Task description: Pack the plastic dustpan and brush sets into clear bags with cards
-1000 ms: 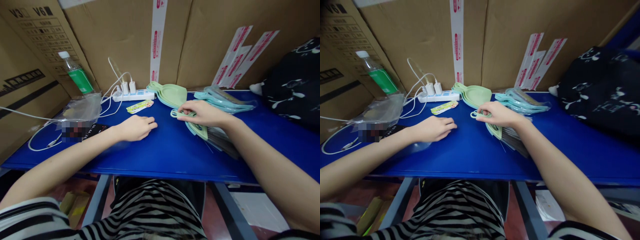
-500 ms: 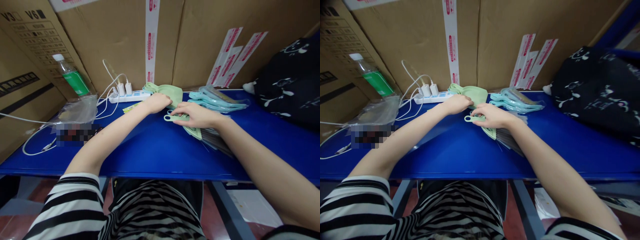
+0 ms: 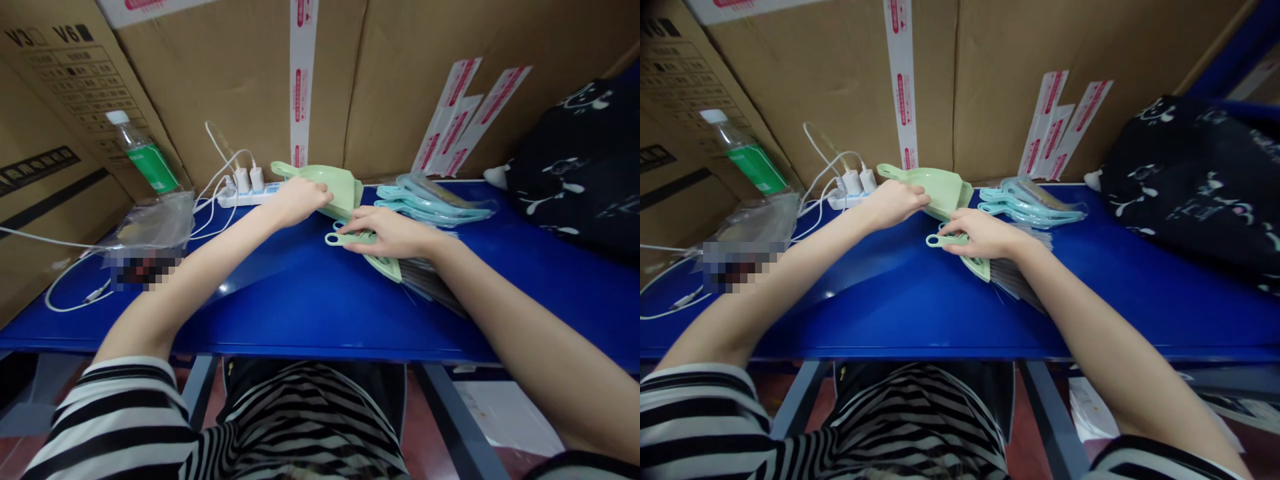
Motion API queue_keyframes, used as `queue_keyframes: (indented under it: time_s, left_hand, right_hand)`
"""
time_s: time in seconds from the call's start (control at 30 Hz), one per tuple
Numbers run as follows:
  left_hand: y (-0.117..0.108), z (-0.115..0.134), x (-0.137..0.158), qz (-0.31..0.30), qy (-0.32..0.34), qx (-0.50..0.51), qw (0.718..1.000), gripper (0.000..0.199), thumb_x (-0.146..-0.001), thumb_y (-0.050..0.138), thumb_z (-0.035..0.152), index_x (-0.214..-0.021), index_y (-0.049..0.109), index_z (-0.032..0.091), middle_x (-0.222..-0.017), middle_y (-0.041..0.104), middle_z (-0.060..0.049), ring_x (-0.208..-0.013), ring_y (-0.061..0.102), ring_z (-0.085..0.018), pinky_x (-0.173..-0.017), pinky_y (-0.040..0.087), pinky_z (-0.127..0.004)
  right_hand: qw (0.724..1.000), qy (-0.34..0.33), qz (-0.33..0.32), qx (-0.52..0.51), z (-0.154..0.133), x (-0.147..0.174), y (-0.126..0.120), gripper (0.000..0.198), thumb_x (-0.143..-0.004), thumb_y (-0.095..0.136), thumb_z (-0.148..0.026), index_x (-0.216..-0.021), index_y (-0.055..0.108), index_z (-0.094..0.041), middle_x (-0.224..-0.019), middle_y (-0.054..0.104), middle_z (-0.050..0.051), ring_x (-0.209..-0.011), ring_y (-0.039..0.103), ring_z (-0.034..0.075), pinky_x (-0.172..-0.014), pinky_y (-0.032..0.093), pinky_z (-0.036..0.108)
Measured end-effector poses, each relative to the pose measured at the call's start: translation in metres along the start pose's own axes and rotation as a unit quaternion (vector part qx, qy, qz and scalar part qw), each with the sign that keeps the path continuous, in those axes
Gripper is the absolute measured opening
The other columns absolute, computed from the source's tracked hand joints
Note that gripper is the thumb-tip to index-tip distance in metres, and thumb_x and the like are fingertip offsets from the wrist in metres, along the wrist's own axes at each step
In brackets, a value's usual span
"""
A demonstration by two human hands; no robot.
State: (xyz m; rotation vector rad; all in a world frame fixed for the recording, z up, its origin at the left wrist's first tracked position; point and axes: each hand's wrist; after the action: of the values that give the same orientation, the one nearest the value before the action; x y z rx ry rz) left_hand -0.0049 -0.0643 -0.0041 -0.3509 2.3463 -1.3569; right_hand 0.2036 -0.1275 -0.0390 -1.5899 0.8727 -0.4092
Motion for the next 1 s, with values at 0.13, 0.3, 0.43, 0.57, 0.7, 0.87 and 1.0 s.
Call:
queue_keyframes:
  time_s: [0.13,0.3,0.43,0.57,0.7,0.87,1.0]
  left_hand:
    - [-0.016,0.000,0.040,-0.014,0.023,-0.059,0.998,0.020,-0.091,0.046,0.009,-0.095,0.066,0.014,-0.075,0.066,-0.007,-0.065,0.065,-0.020,-0.056,0.042,-0.029]
    - [-0.025,0.016,0.094,0.033,0.082,-0.106,0.990,0.021,-0.096,0.041,0.010,-0.092,0.061,0.015,-0.068,0.060,-0.002,-0.053,0.057,-0.016,-0.050,0.039,-0.028]
    - [-0.029,0.034,0.120,0.066,0.103,-0.090,0.988,0.023,-0.098,0.036,0.009,-0.092,0.057,0.018,-0.066,0.055,0.001,-0.050,0.053,-0.013,-0.049,0.039,-0.027]
    - [-0.036,0.048,0.125,0.068,0.100,-0.061,0.991,0.021,-0.099,0.036,0.013,-0.095,0.056,0.018,-0.066,0.054,0.002,-0.050,0.052,-0.012,-0.049,0.039,-0.026]
    - [-0.037,0.051,0.123,0.069,0.125,-0.043,0.989,0.025,-0.099,0.034,0.014,-0.090,0.057,0.018,-0.065,0.053,0.002,-0.049,0.051,-0.010,-0.050,0.039,-0.026]
    - [-0.028,0.042,0.125,0.104,0.115,-0.040,0.987,0.030,-0.100,0.035,0.016,-0.079,0.055,0.018,-0.063,0.051,0.003,-0.048,0.048,-0.010,-0.049,0.036,-0.026]
    - [-0.023,0.043,0.125,0.096,0.118,-0.028,0.988,0.027,-0.099,0.038,0.015,-0.078,0.055,0.018,-0.063,0.050,0.004,-0.047,0.047,-0.011,-0.049,0.036,-0.026]
  right_hand:
    - [1.000,-0.009,0.002,-0.012,0.000,-0.001,-0.001,0.039,-0.086,0.054,-0.049,-0.105,0.078,-0.026,-0.086,0.067,0.008,-0.078,0.059,0.023,-0.073,0.046,0.036]
    - [1.000,0.004,-0.003,-0.008,0.000,-0.002,0.001,0.042,-0.086,0.053,-0.047,-0.109,0.078,-0.023,-0.088,0.067,0.010,-0.079,0.059,0.024,-0.074,0.046,0.038]
    - [1.000,0.011,-0.006,-0.001,0.000,-0.003,0.002,0.043,-0.086,0.052,-0.045,-0.111,0.077,-0.020,-0.090,0.068,0.011,-0.082,0.059,0.026,-0.076,0.046,0.039]
    - [1.000,0.015,-0.006,0.003,-0.002,-0.004,0.002,0.044,-0.086,0.052,-0.046,-0.110,0.077,-0.020,-0.090,0.068,0.011,-0.081,0.060,0.026,-0.074,0.046,0.039]
    - [1.000,0.018,0.000,0.008,-0.003,-0.004,0.001,0.041,-0.084,0.054,-0.045,-0.108,0.077,-0.021,-0.089,0.069,0.011,-0.080,0.060,0.025,-0.074,0.045,0.038]
    - [0.998,0.030,0.045,0.009,-0.002,-0.002,0.001,0.041,-0.086,0.053,-0.045,-0.106,0.077,-0.019,-0.087,0.070,0.011,-0.079,0.061,0.024,-0.072,0.045,0.036]
    - [0.996,0.021,0.088,0.018,0.000,-0.002,0.002,0.043,-0.089,0.051,-0.048,-0.108,0.076,-0.018,-0.084,0.069,0.010,-0.075,0.059,0.023,-0.070,0.042,0.035]
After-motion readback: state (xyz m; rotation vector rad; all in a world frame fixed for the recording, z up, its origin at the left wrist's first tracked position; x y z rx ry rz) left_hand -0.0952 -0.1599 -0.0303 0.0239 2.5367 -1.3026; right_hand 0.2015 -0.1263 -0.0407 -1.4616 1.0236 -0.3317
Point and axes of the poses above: each hand's wrist, its own x-axis away from the middle knuckle, its own y-axis out of the palm, z = x × y
